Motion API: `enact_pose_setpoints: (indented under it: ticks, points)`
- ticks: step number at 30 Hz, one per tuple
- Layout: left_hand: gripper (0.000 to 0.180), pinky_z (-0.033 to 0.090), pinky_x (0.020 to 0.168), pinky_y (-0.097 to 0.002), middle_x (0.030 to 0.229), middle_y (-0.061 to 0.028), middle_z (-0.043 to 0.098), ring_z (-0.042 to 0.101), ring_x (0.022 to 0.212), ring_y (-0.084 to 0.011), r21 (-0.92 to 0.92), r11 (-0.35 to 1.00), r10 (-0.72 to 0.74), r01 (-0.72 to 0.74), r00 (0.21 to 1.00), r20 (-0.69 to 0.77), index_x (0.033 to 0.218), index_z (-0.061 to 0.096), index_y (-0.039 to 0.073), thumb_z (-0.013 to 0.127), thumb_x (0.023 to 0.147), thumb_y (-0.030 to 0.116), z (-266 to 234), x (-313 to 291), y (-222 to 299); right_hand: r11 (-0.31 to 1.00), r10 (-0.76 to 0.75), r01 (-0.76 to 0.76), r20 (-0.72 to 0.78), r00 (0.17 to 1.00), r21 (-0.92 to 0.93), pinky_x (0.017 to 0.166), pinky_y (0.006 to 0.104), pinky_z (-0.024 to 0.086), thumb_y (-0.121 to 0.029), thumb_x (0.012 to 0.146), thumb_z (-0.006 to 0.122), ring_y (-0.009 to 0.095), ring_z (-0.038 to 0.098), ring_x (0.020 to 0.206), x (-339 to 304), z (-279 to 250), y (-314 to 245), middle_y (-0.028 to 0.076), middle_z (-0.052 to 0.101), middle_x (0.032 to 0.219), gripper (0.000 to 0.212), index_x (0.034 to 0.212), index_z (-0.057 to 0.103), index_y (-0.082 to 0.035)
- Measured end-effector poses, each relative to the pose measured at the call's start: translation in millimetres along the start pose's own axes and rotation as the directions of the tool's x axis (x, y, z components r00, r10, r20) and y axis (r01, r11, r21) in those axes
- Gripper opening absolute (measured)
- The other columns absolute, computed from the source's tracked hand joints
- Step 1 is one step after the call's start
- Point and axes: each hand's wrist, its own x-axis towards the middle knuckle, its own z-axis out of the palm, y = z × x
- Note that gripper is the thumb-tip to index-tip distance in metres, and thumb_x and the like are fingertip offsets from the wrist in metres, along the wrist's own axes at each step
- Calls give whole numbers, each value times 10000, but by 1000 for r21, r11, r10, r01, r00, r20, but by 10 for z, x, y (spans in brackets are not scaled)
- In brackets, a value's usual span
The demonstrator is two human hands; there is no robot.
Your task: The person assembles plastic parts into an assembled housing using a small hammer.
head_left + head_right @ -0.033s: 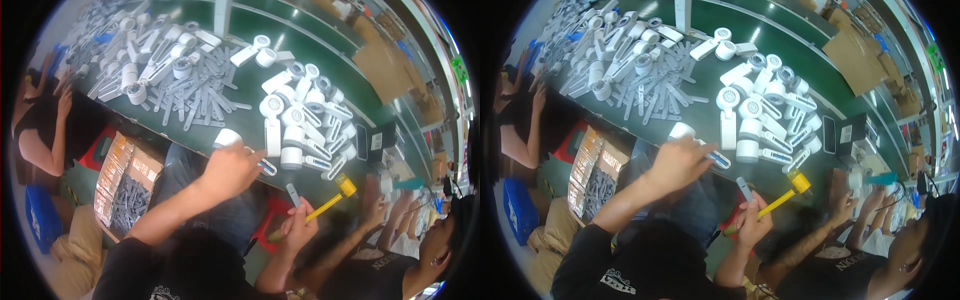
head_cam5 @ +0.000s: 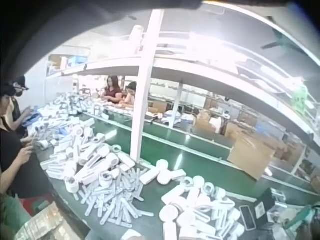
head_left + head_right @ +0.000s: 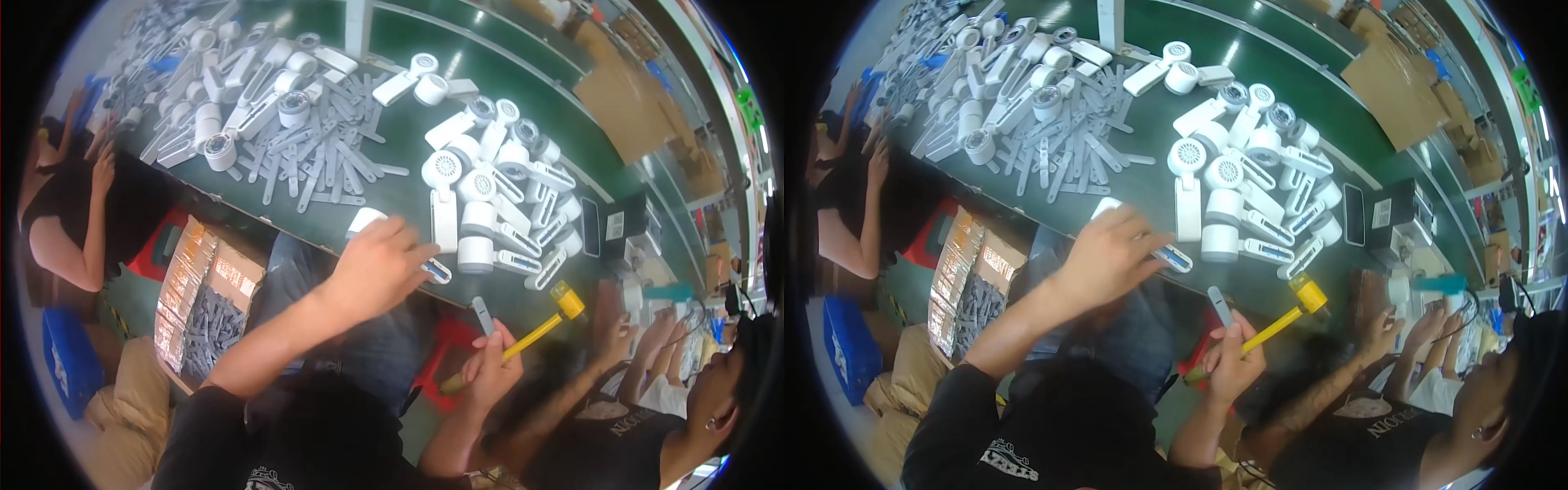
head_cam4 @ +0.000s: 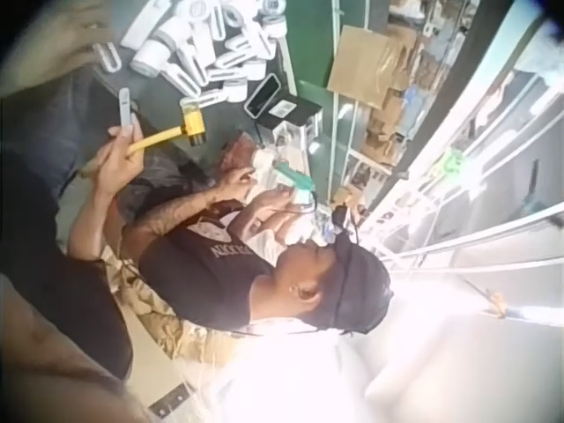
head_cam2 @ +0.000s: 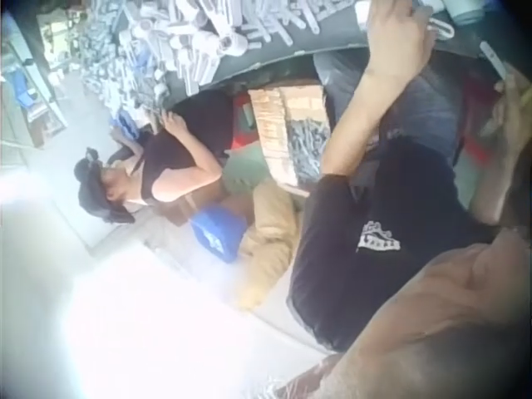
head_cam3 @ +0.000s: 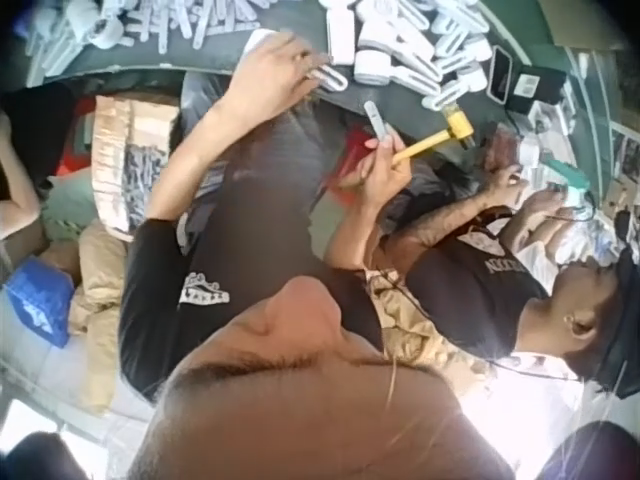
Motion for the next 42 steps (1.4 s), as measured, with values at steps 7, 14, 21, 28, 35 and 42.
enact_pose_setpoints:
  ticks: [7,14,21,28,35,42]
  points:
    - [326,488,953,-387,961,-33,722,667,1010,-250,-102,970,231,-220,966,113,1036,737,100,860,759,221,566,128,-222,999,-34,35,40,999,-13,380,232,360,-114,1078,611,66,459,412,45,30,-59,157,716,839,280,1272,642,85]
    - [459,485,1046,-418,1033,-73,717,657,1072,-287,-147,952,285,-267,951,116,1163,712,80,867,755,219,524,101,-299,993,15,-14,4,1000,-117,391,228,343,-106,1081,604,65,448,419,194,322,-185,110,673,761,259,1243,663,87]
    - [571,433,1179,-471,1159,-105,705,630,1190,-312,-95,979,180,-178,983,18,1210,724,69,905,686,206,-283,-71,-701,980,94,-26,341,936,-198,435,209,334,-123,1062,656,37,468,466,402,784,-141,57,687,741,268,1262,719,43]
    - [477,499,1052,-453,1105,-105,714,650,1153,-312,-242,958,143,-156,987,-72,1219,727,84,862,771,179,103,-117,-780,904,70,85,342,937,-419,505,237,393,-151,1033,711,37,523,563,534,873,54,-24,635,662,197,1135,798,-6]
    - [273,490,955,-464,1055,-49,729,680,1070,-266,-131,940,304,-314,948,-94,1033,741,92,843,781,119,27,-188,-901,754,132,231,487,863,-614,555,263,477,-289,1057,691,62,587,587,569,970,56,-3,625,635,308,1261,775,-74]
    - [272,493,919,-494,1031,-71,722,672,1038,-309,-103,961,243,-255,963,-119,1013,734,87,842,766,56,63,-230,-886,836,493,-229,499,713,-499,434,272,409,-368,1057,656,108,524,440,656,1166,-113,62,643,637,564,1484,581,-7]
